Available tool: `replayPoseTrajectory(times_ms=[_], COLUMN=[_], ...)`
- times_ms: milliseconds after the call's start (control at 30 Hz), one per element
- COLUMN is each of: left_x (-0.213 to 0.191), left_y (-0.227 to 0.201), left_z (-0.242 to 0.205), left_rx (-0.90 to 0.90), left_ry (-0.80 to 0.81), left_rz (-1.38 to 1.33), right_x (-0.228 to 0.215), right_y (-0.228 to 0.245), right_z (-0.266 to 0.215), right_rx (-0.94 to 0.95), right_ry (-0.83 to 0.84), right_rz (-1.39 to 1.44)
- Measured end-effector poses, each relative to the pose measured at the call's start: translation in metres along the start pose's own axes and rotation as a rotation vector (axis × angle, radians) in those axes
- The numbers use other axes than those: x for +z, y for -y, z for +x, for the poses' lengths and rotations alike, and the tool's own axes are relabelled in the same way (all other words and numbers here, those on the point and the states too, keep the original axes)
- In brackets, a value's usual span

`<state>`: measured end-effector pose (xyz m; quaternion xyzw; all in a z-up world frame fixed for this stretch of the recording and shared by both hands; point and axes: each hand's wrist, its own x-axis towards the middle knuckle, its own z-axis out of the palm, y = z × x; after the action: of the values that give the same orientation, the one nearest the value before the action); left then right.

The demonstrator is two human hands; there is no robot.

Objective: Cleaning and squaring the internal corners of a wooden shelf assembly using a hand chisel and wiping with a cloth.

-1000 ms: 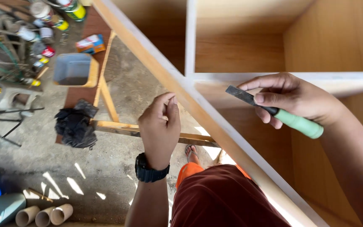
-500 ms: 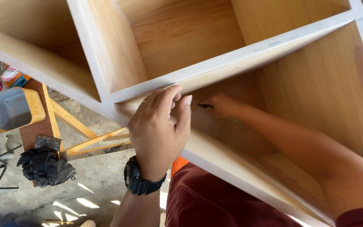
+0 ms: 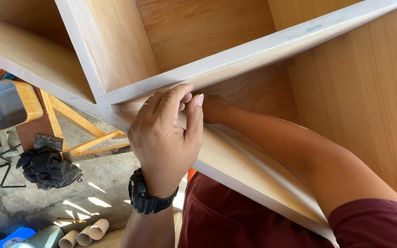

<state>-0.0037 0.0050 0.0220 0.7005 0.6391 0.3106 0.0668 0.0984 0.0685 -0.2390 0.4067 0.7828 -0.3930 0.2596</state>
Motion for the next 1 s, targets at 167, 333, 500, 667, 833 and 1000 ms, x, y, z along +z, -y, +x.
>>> replayPoseTrajectory(times_ms=[167,333,500,667,833,1000], left_x=[-0.002,-0.002,-0.003,0.001,0.002,0.005], left_y=[0.001,0.003,0.003,0.006,0.008,0.011], left_z=[0.000,-0.001,-0.001,-0.002,-0.003,-0.005], left_rx=[0.016,0.016,0.012,0.017,0.026,0.069], left_ry=[-0.002,0.011,0.019,0.021,0.005,-0.058], left_rz=[-0.029,-0.004,-0.012,0.022,0.018,-0.014], right_x=[0.001,0.016,0.022,0.040,0.063,0.103], right_y=[0.001,0.000,-0.016,-0.036,-0.061,-0.096], right_z=[0.008,0.007,-0.022,-0.047,-0.068,-0.086], right_rx=[0.031,0.065,0.063,0.088,0.092,0.174], right_ry=[0.028,0.069,0.093,0.087,0.081,0.089], right_rz=[-0.065,-0.108,-0.151,-0.160,-0.127,-0.160])
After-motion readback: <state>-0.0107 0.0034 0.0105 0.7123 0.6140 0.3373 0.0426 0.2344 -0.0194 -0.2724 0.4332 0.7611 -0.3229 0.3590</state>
